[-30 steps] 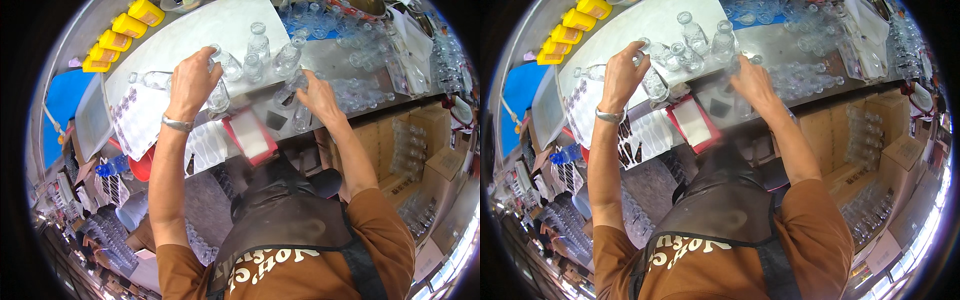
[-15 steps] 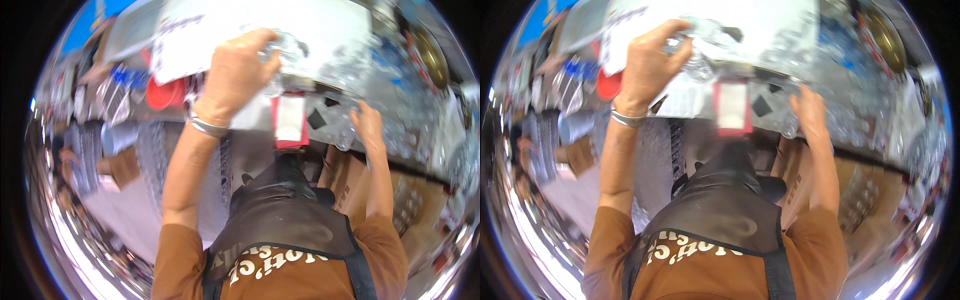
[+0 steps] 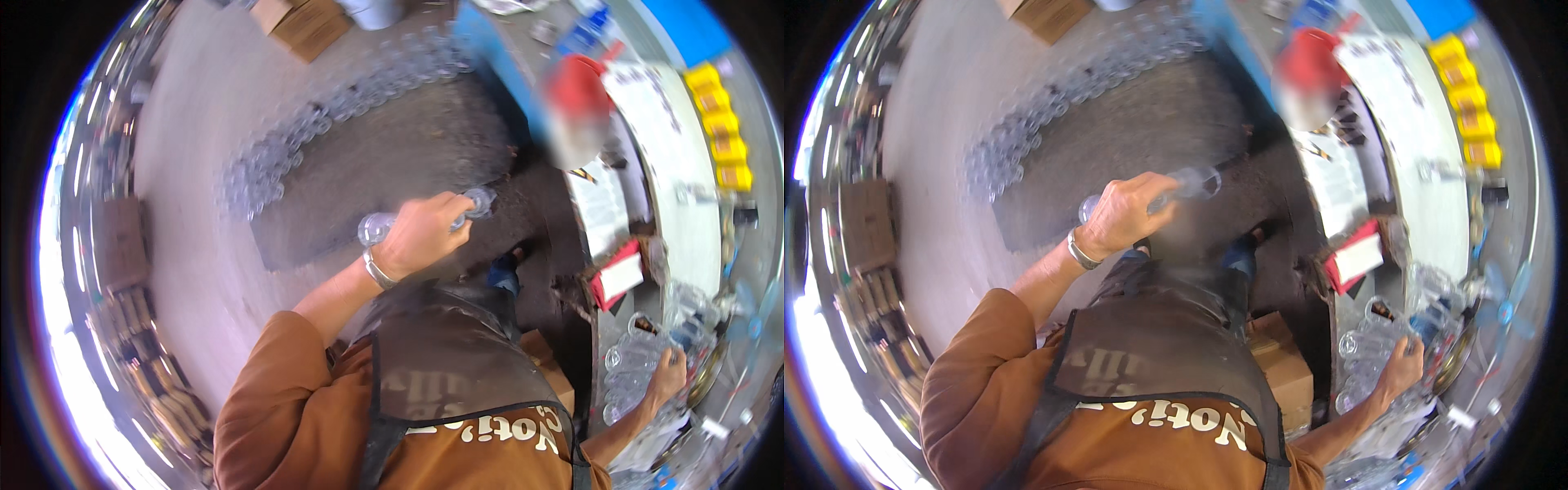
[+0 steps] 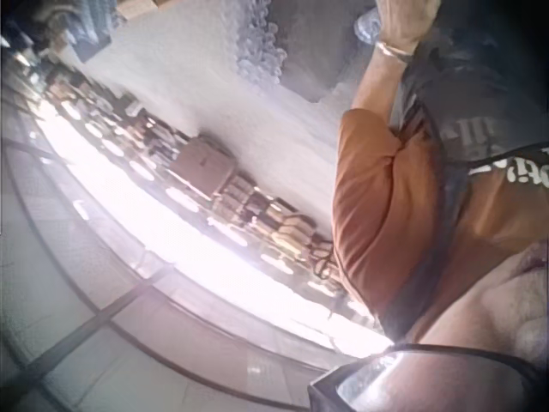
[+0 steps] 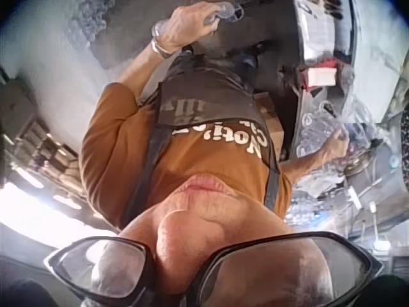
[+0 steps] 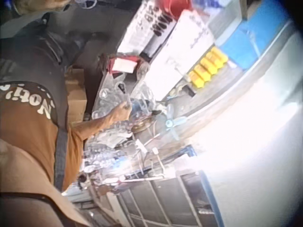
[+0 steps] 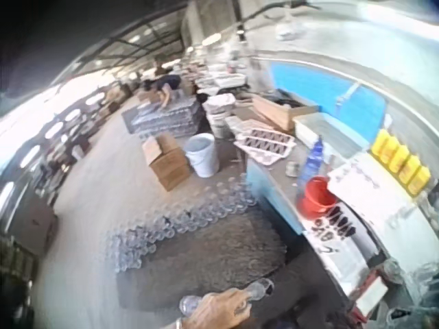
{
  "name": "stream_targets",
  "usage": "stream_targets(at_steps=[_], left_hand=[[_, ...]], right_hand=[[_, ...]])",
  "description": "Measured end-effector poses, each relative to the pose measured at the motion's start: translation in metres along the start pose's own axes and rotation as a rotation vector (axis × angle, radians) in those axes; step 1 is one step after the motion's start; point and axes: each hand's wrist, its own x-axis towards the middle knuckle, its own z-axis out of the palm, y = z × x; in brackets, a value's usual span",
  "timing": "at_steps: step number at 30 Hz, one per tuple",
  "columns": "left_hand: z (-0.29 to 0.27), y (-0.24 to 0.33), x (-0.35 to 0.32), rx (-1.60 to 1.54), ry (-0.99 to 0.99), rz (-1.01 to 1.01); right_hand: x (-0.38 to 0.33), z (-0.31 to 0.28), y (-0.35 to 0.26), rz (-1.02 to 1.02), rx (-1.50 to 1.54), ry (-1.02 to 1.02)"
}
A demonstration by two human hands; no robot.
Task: The person arranges clear plastic bottles on a table, then applies labels to them one by one using a handheld labeler. The person handles the bottles and labels throughout the clip.
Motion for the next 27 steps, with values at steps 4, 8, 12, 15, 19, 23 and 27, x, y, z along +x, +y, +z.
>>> stream_targets(at_steps=[4, 8, 12, 15, 19, 23, 27], left_hand=[[-0.062, -0.095, -0.110, 0.047, 0.047, -0.295], [-0.106, -0.186, -0.222, 0.081, 0.228, -0.550], [-0.137, -0.253, -0.312, 0.152, 0.436, -0.820], [-0.161, -0.297, -0.356, 0.262, 0.519, -0.963], [-0.180, -0.364, -0.422, 0.299, 0.677, -1.122], [-0.199, -0.434, -0.461, 0.311, 0.708, -1.215], [-0.209, -0.522, -0.502, 0.321, 0.695, -1.259]], right_hand=[[-0.015, -0.018, -0.093, -0.093, 0.012, -0.110], [-0.031, 0.034, -0.200, -0.141, 0.283, -0.291], [-0.075, 0.068, -0.373, -0.348, 0.443, -0.476], [-0.108, 0.113, -0.482, -0.716, 0.524, -0.451], [-0.167, 0.157, -0.621, -0.975, 0.534, -0.520], [-0.223, 0.189, -0.723, -1.194, 0.571, -0.547], [-0.292, 0.204, -0.799, -1.269, 0.556, -0.590]])
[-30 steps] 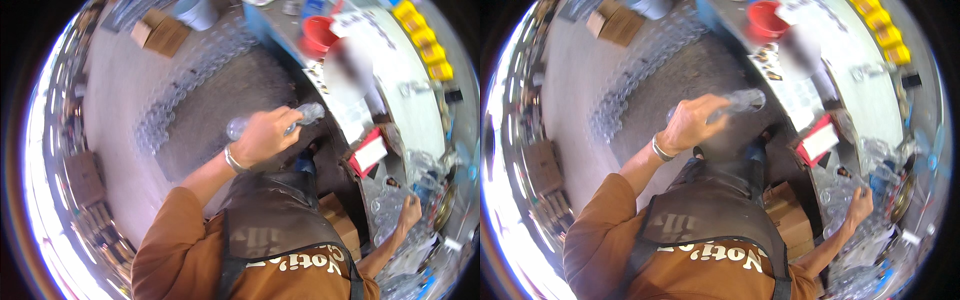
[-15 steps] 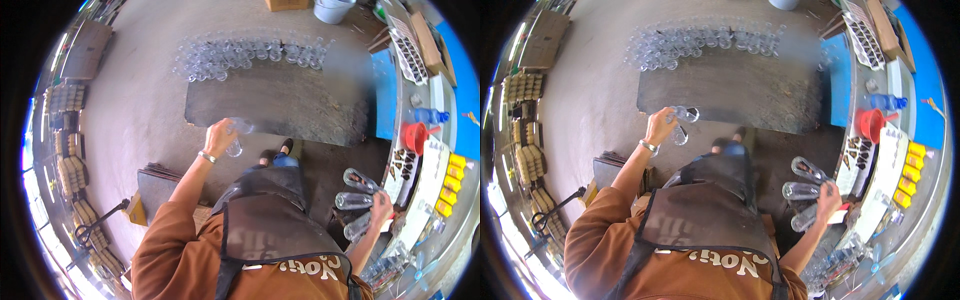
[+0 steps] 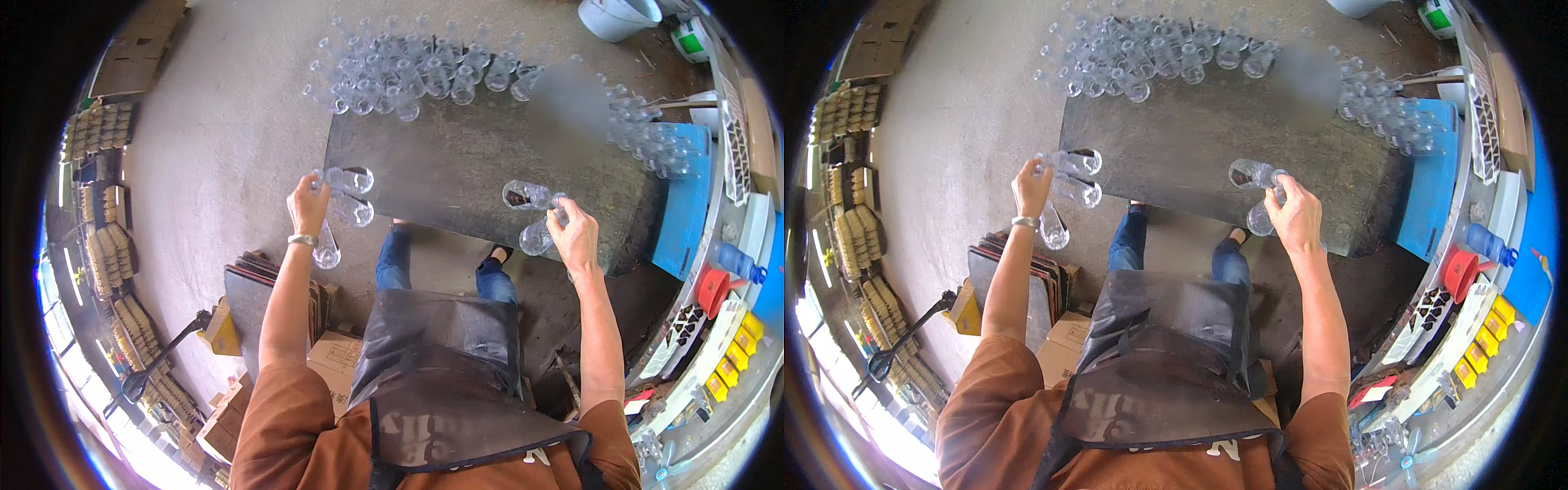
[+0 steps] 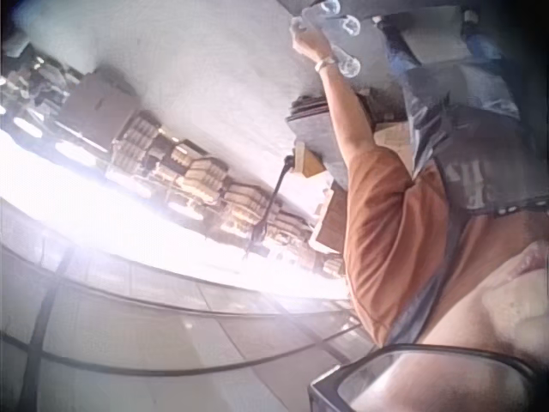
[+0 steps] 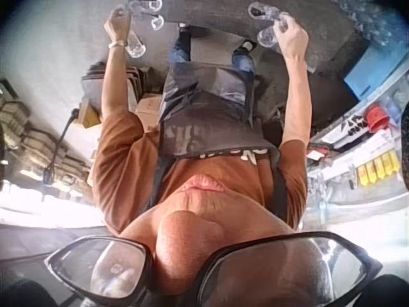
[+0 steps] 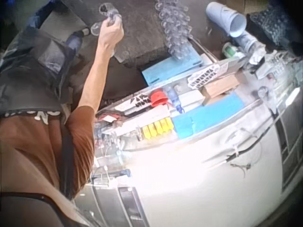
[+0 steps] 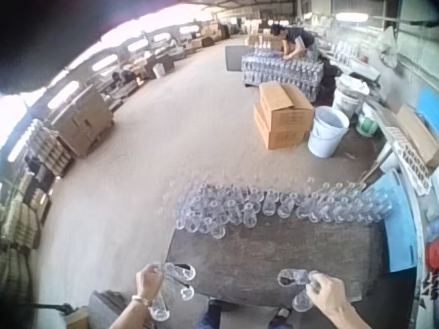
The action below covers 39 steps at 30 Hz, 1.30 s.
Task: The person arranges clear plastic bottles on a table, then applies labels to them one by one using a handheld labeler. The person handles the bottles and labels throughout the clip.
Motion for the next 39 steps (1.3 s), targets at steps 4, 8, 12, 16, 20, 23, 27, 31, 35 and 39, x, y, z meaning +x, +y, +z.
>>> stream_targets(at_steps=[4, 8, 12, 16, 20, 23, 27, 31, 35, 39], left_hand=[[0.031, -0.061, 0.068, 0.035, 0.013, 0.009], [0.063, -0.100, 0.137, 0.019, -0.016, 0.052], [0.079, -0.115, 0.181, 0.001, -0.047, 0.138], [0.086, -0.122, 0.198, 0.018, -0.079, 0.155], [0.092, -0.125, 0.206, 0.032, -0.032, 0.158], [0.093, -0.118, 0.210, 0.012, -0.032, 0.151], [0.096, -0.108, 0.209, 0.023, -0.042, 0.079], [0.095, -0.104, 0.200, 0.026, -0.032, 0.094], [0.078, -0.085, 0.188, -0.039, -0.026, 0.067], [0.081, -0.085, 0.169, -0.132, 0.033, 0.239]], right_hand=[[0.031, 0.075, -0.046, 0.036, 0.008, -0.042], [0.043, 0.136, -0.071, 0.053, 0.022, -0.074], [0.053, 0.175, -0.105, 0.064, 0.052, -0.099], [0.064, 0.198, -0.128, 0.118, 0.101, -0.171], [0.076, 0.210, -0.141, 0.068, 0.097, -0.191], [0.083, 0.216, -0.145, 0.014, 0.093, -0.184], [0.098, 0.225, -0.148, -0.073, 0.088, -0.176], [0.117, 0.233, -0.159, -0.104, 0.087, -0.190], [0.138, 0.256, -0.169, -0.135, 0.075, -0.176], [0.163, 0.284, -0.184, -0.175, 0.062, -0.182]])
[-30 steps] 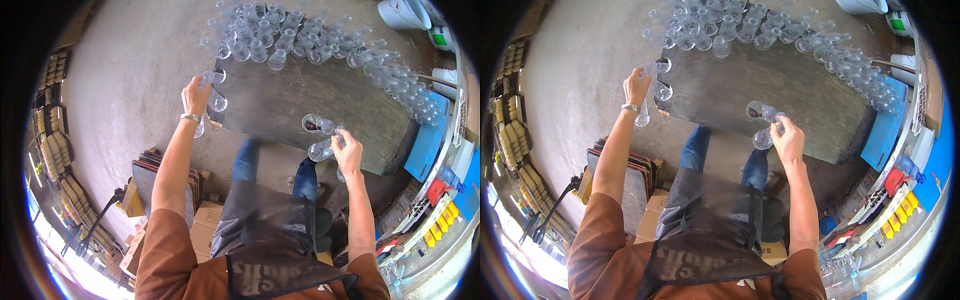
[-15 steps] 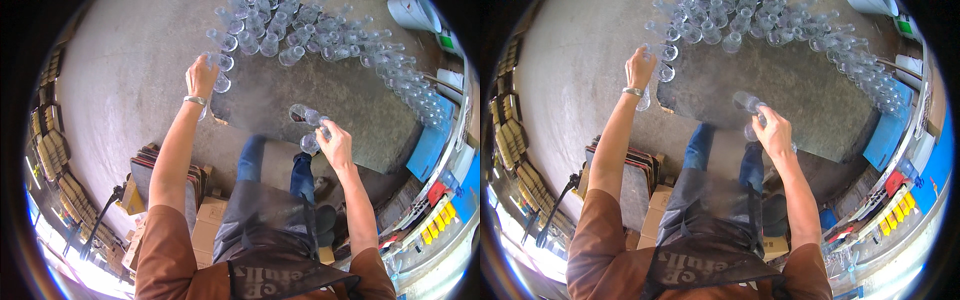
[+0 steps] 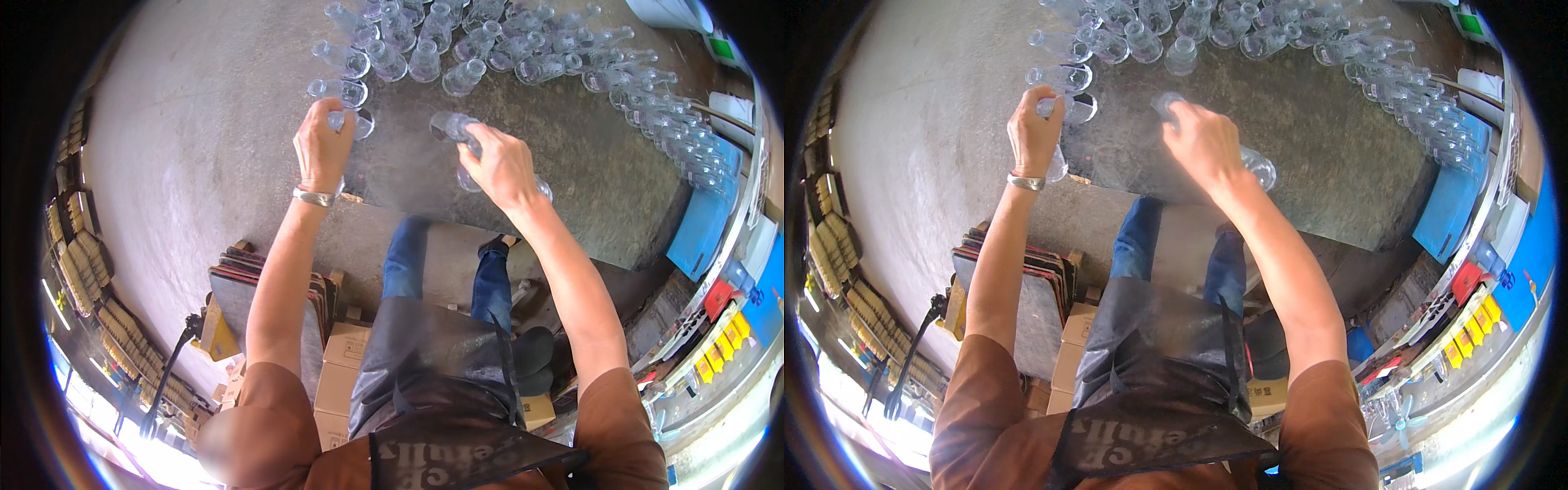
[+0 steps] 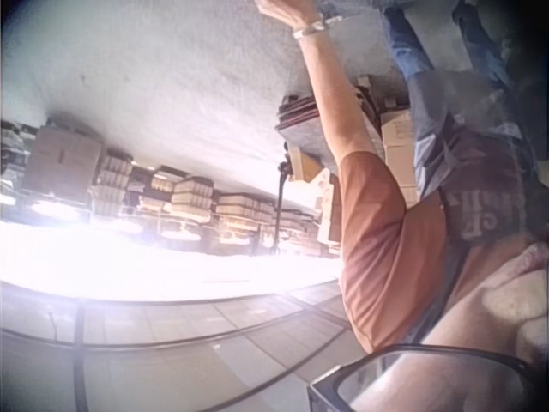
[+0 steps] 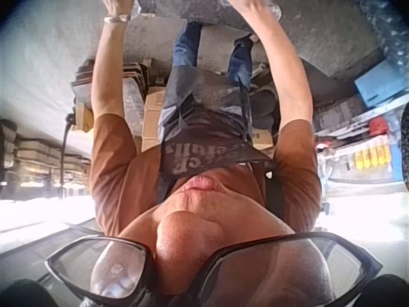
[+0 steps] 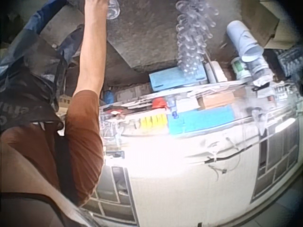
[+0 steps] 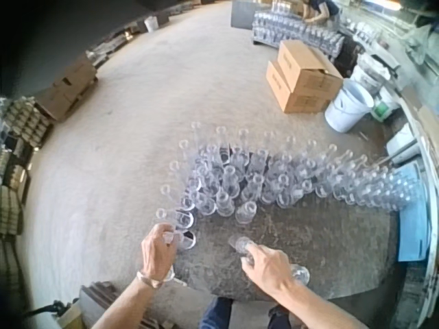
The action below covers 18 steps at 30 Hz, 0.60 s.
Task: The person arranges clear plastic bottles on a table, then applies labels to them one by one using a handheld labeler. The person handles the bottles and labels throughout the clip.
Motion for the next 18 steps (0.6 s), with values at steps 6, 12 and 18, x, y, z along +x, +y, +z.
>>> stream_targets(at_steps=[6, 12, 18], left_hand=[[0.031, 0.015, 0.003, -0.050, 0.006, 0.021], [0.051, 0.016, 0.017, -0.072, -0.014, 0.026], [0.059, 0.014, 0.023, -0.091, -0.040, 0.011]], right_hand=[[0.040, 0.041, -0.010, -0.042, -0.073, -0.056], [0.060, 0.064, -0.014, -0.055, -0.111, -0.072], [0.068, 0.070, -0.017, -0.119, -0.125, -0.039]])
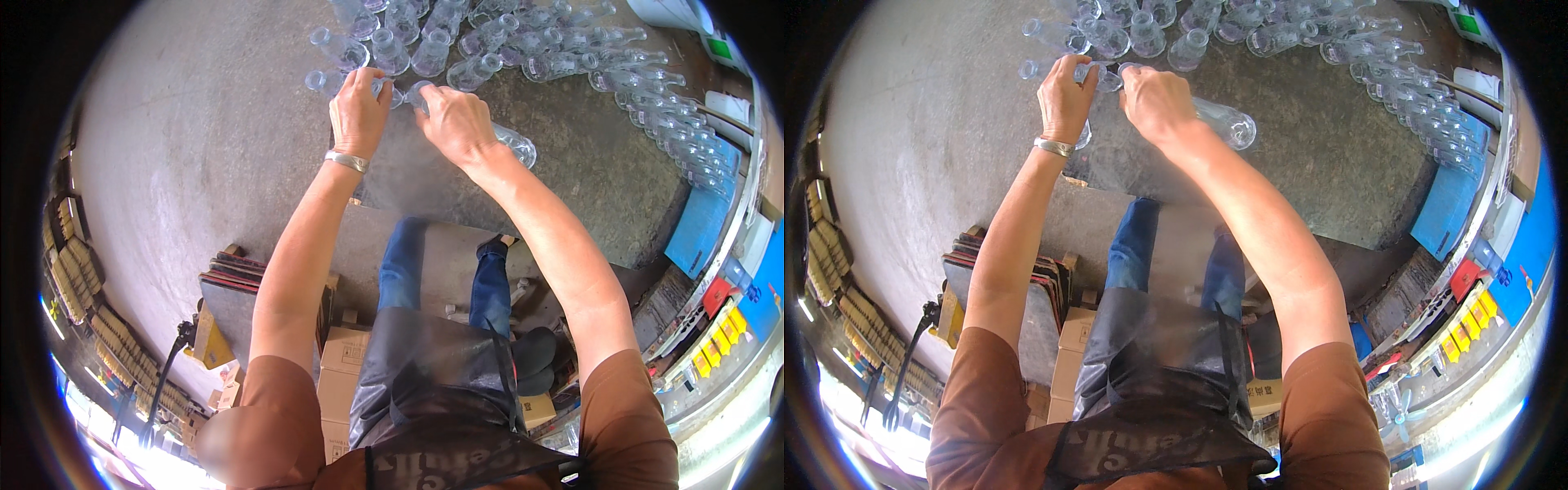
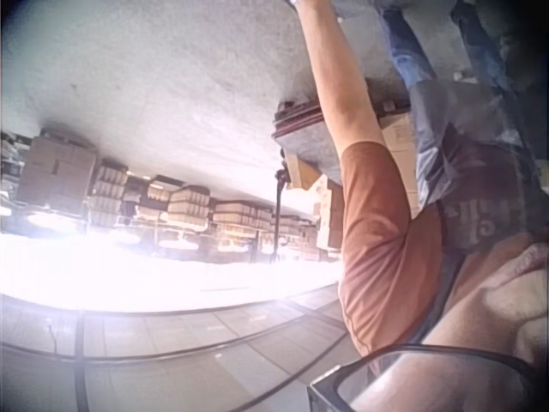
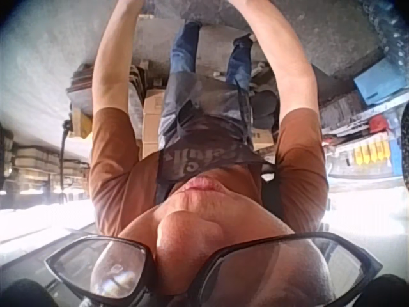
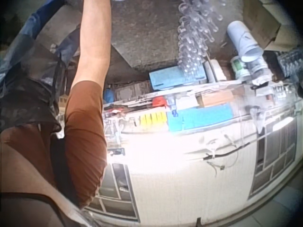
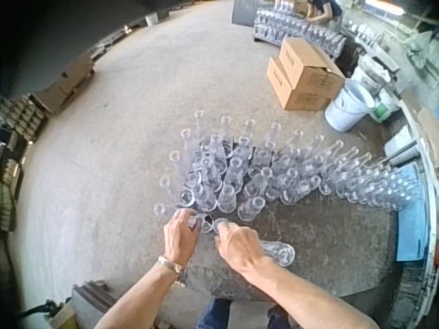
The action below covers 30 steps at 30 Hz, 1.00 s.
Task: The person arranges clear plastic bottles on a table, then applies labels to them one by one using a handheld labeler. The person handles the bottles and labels throughout the clip.
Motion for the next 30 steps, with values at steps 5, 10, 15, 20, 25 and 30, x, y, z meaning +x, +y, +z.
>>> stream_targets(at_steps=[5, 10, 15, 20, 25, 30], left_hand=[[0.002, -0.002, 0.001, 0.049, 0.021, 0.079], [-0.014, 0.006, -0.007, -0.019, 0.096, 0.041], [-0.036, 0.001, -0.029, -0.086, 0.147, -0.121], [-0.032, -0.032, -0.041, -0.122, 0.315, -0.240], [-0.023, -0.045, -0.037, -0.128, 0.417, -0.243], [-0.014, -0.050, -0.031, -0.194, 0.439, -0.292]], right_hand=[[-0.006, -0.015, -0.005, -0.031, 0.051, 0.019], [-0.029, -0.036, 0.006, -0.027, 0.109, 0.124], [-0.033, -0.017, 0.037, -0.019, 0.104, 0.232], [-0.031, -0.003, 0.049, -0.035, 0.099, 0.291], [-0.030, 0.001, 0.056, -0.028, 0.105, 0.286], [-0.025, 0.001, 0.059, -0.098, 0.114, 0.395]])
